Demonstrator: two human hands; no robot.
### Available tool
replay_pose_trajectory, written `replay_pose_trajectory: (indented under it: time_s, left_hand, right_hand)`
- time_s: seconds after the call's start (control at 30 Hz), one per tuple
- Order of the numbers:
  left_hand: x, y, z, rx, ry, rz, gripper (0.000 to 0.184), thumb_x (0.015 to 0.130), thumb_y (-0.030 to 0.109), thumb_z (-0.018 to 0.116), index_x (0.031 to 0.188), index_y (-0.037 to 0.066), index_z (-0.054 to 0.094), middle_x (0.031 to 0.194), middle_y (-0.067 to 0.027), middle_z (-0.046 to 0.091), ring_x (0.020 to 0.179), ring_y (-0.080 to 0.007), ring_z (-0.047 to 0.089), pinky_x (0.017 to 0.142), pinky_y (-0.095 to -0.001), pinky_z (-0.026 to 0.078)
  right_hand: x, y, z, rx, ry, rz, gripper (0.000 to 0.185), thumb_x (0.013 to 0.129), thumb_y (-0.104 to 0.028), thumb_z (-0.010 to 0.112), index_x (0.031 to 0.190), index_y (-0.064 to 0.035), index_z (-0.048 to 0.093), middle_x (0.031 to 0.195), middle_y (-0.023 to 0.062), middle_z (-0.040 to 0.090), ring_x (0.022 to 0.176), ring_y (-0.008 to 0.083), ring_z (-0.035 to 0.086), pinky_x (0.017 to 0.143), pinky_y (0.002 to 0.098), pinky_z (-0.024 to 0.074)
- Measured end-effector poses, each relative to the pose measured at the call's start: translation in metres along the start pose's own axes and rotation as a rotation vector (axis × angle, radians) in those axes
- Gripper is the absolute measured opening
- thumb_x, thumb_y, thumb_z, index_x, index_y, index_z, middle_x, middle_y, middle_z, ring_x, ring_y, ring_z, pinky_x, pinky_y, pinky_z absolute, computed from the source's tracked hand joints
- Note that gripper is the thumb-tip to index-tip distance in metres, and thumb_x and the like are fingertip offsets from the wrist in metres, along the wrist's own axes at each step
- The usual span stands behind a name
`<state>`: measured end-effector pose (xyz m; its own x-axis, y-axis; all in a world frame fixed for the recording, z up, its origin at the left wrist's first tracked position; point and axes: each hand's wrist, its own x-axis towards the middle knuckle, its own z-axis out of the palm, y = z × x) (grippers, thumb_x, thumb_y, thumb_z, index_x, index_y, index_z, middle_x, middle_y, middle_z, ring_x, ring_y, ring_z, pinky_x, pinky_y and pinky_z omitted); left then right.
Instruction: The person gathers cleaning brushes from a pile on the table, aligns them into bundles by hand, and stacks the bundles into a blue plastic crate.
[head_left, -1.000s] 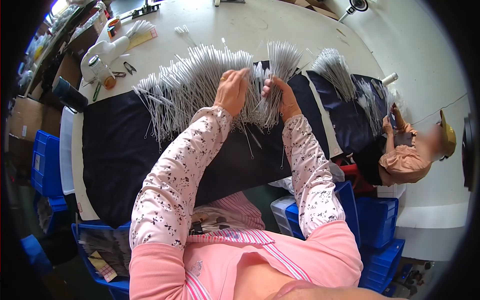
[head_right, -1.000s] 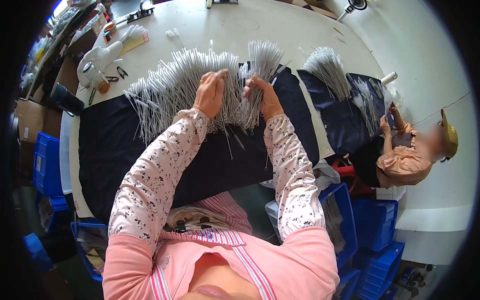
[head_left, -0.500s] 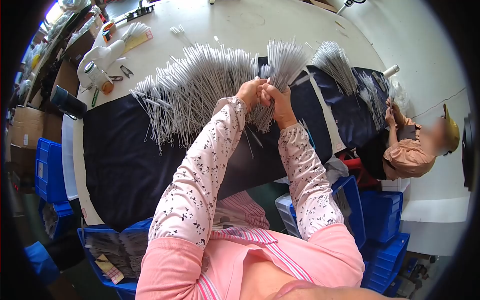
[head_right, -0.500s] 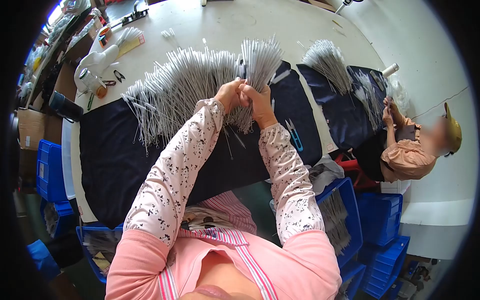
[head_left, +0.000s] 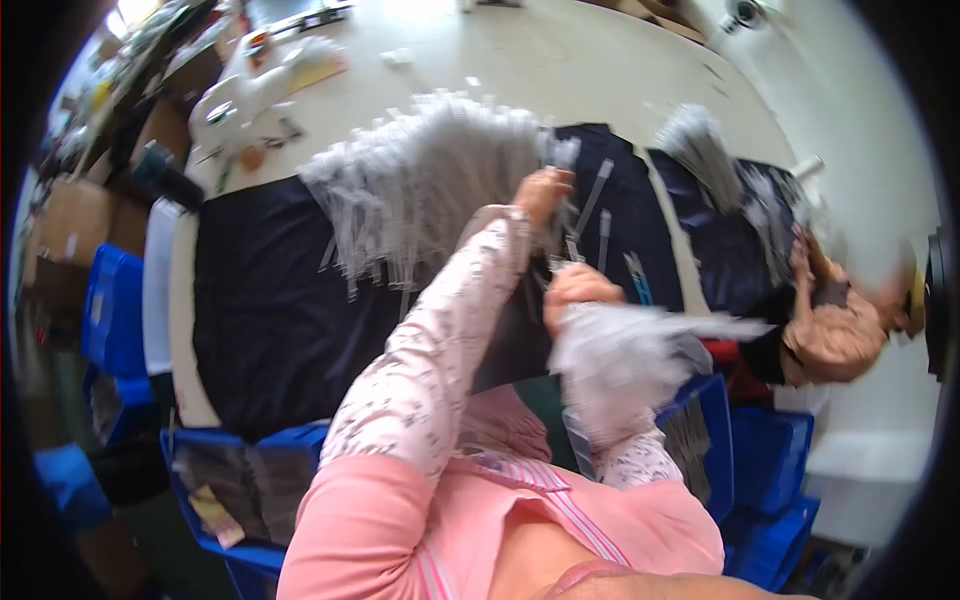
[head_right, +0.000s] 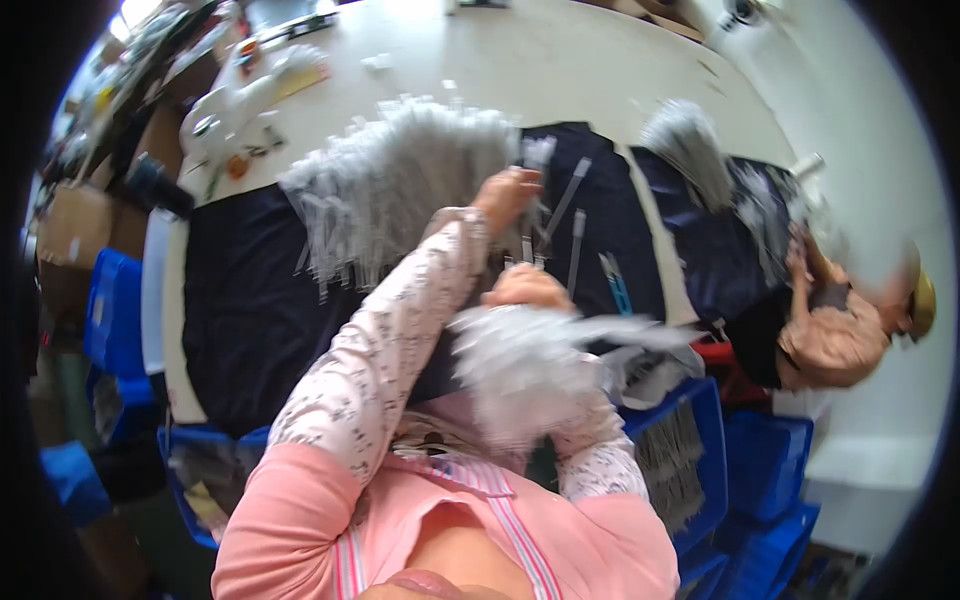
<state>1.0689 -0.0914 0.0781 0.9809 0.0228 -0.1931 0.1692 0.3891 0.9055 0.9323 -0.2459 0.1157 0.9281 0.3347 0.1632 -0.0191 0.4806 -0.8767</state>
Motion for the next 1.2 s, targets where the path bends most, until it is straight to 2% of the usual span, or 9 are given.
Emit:
replay_pose_trajectory:
  time_s: [0.03,0.13,0.2,0.3,0.47,0.67,0.83,0.93,1.2]
  left_hand:
    - [-0.010,0.001,0.004,-0.026,0.002,0.182,0.042,0.097,0.039,0.040,0.116,0.007,0.061,0.102,-0.0105,0.067,0.084,-0.0144,0.059,0.069,-0.0331,0.044]
    - [-0.005,-0.009,0.013,-0.152,-0.123,0.438,0.039,0.096,0.031,0.048,0.114,-0.001,0.059,0.106,-0.0151,0.066,0.096,-0.0236,0.062,0.084,-0.0375,0.049]
    - [0.024,-0.016,0.007,-0.676,-0.658,0.046,0.041,0.092,0.026,0.054,0.127,0.004,0.049,0.113,-0.0140,0.063,0.102,-0.0282,0.062,0.082,-0.0419,0.052]
    - [-0.115,0.094,0.021,-0.301,-0.419,0.038,0.049,0.096,0.036,0.048,0.133,0.004,0.041,0.121,-0.0170,0.054,0.106,-0.0293,0.058,0.085,-0.0482,0.052]
    - [-0.220,0.104,0.014,0.010,-0.296,0.104,0.057,0.098,0.050,0.036,0.146,0.019,0.029,0.117,-0.0088,0.049,0.092,-0.0155,0.054,0.067,-0.0324,0.054]
    - [-0.302,0.061,-0.011,-0.053,0.132,0.593,0.055,0.103,0.028,0.032,0.149,0.004,0.012,0.146,-0.0109,0.031,0.135,-0.0175,0.027,0.112,-0.0279,0.019]
    - [-0.360,0.062,-0.046,-0.296,0.270,0.548,0.050,0.104,0.031,0.027,0.148,0.010,0.015,0.138,-0.0099,0.039,0.125,-0.0167,0.040,0.105,-0.0281,0.033]
    - [-0.409,0.073,-0.063,-0.432,0.228,0.285,0.055,0.101,0.043,0.033,0.144,0.013,0.019,0.112,-0.0078,0.052,0.083,-0.0135,0.059,0.062,-0.0261,0.051]
    - [-0.472,0.033,-0.083,-0.287,0.151,0.337,0.070,0.088,0.063,0.047,0.123,0.004,0.036,0.091,-0.0063,0.056,0.059,-0.0090,0.055,0.048,-0.0211,0.044]
  right_hand:
    - [-0.003,-0.018,0.019,0.060,0.032,-0.093,0.006,0.085,-0.006,0.056,0.091,-0.0046,0.055,0.072,0.0042,0.052,0.059,0.0148,0.049,0.055,0.0304,0.0427]
    - [0.011,-0.068,0.054,-0.009,0.094,-0.218,0.011,0.083,0.004,0.057,0.088,-0.0054,0.054,0.070,0.0024,0.047,0.055,0.0117,0.043,0.051,0.0273,0.0382]
    - [0.016,-0.097,0.083,-0.183,0.246,-0.176,0.010,0.084,0.001,0.063,0.087,-0.0034,0.056,0.069,0.0009,0.052,0.052,0.0084,0.043,0.048,0.0222,0.0351]
    - [0.025,-0.091,0.091,-0.262,0.199,-0.040,0.016,0.087,-0.014,0.068,0.089,-0.0030,0.057,0.069,-0.0009,0.052,0.053,0.0071,0.045,0.048,0.0223,0.0355]
    - [0.020,-0.081,0.104,-0.183,-0.020,0.081,0.027,0.087,-0.023,0.069,0.098,0.0002,0.058,0.073,0.0008,0.055,0.057,0.0064,0.048,0.051,0.0216,0.0378]
    - [-0.033,-0.058,0.196,-0.163,-0.169,0.116,0.025,0.088,-0.019,0.067,0.101,0.0009,0.057,0.087,0.0002,0.059,0.076,0.0072,0.054,0.066,0.0212,0.0436]
    - [-0.065,-0.030,0.240,-0.347,-0.352,0.119,0.026,0.084,-0.014,0.068,0.102,0.0013,0.057,0.087,0.0006,0.060,0.077,0.0073,0.054,0.068,0.0219,0.0441]
    - [-0.082,-0.016,0.253,-0.681,-0.459,-0.152,0.025,0.077,-0.016,0.072,0.094,-0.0007,0.063,0.093,0.0131,0.063,0.087,0.0256,0.058,0.077,0.0364,0.0452]
    - [-0.098,-0.021,0.271,-0.874,-0.776,-0.479,0.048,0.069,-0.034,0.071,0.102,-0.0009,0.061,0.099,0.0147,0.059,0.101,0.0336,0.051,0.093,0.0447,0.0314]
